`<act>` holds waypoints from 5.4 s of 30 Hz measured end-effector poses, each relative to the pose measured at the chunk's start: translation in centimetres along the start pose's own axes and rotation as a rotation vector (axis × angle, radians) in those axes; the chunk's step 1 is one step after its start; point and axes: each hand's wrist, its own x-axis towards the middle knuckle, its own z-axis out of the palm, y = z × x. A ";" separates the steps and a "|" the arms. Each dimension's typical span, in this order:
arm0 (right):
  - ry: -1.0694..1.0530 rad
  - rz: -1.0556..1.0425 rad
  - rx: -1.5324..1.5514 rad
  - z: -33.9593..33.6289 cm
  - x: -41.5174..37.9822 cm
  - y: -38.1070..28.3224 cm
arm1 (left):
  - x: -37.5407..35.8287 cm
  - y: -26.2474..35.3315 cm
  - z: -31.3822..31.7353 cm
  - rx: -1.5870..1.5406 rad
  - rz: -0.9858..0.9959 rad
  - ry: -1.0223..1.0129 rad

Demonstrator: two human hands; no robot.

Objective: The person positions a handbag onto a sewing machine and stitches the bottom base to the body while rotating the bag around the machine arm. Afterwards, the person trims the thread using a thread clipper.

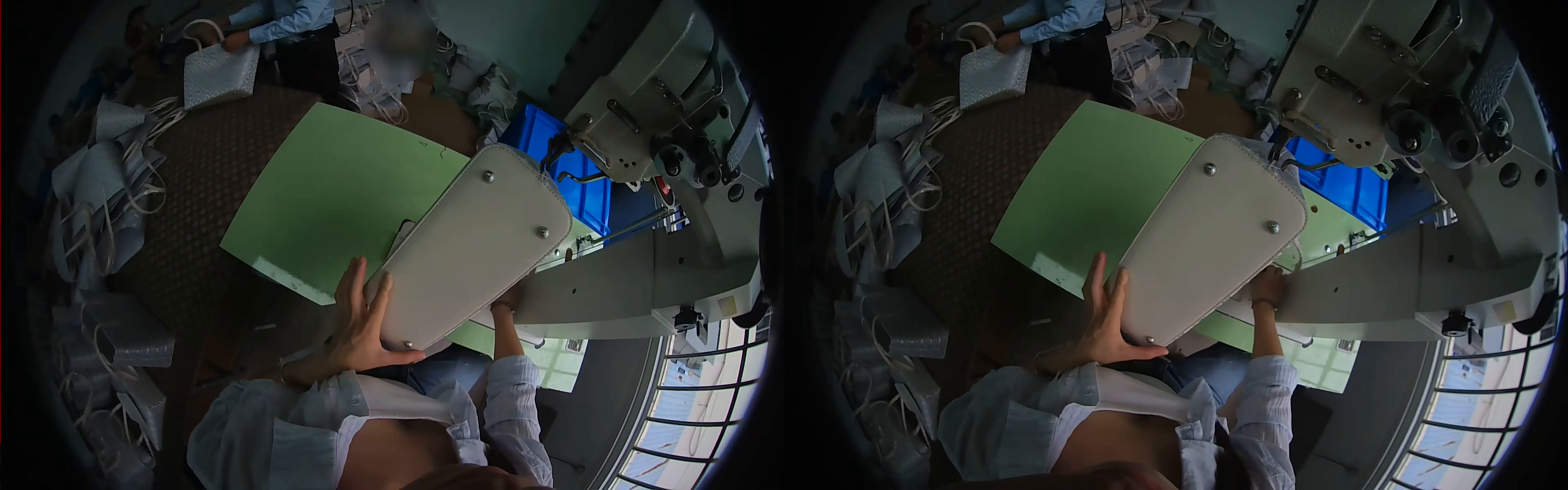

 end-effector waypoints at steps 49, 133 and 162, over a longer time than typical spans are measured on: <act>-0.360 0.112 1.353 -15.2 3.3 -17.0 | -2.4 1.0 -4.9 -0.485 0.105 0.467; 1.241 -0.271 0.011 -60.3 4.5 0.1 | 21.0 4.2 -3.5 -0.164 0.412 0.047; 0.059 -1.480 0.539 -29.6 -9.7 -36.1 | 4.0 4.3 -16.5 -0.092 0.098 0.427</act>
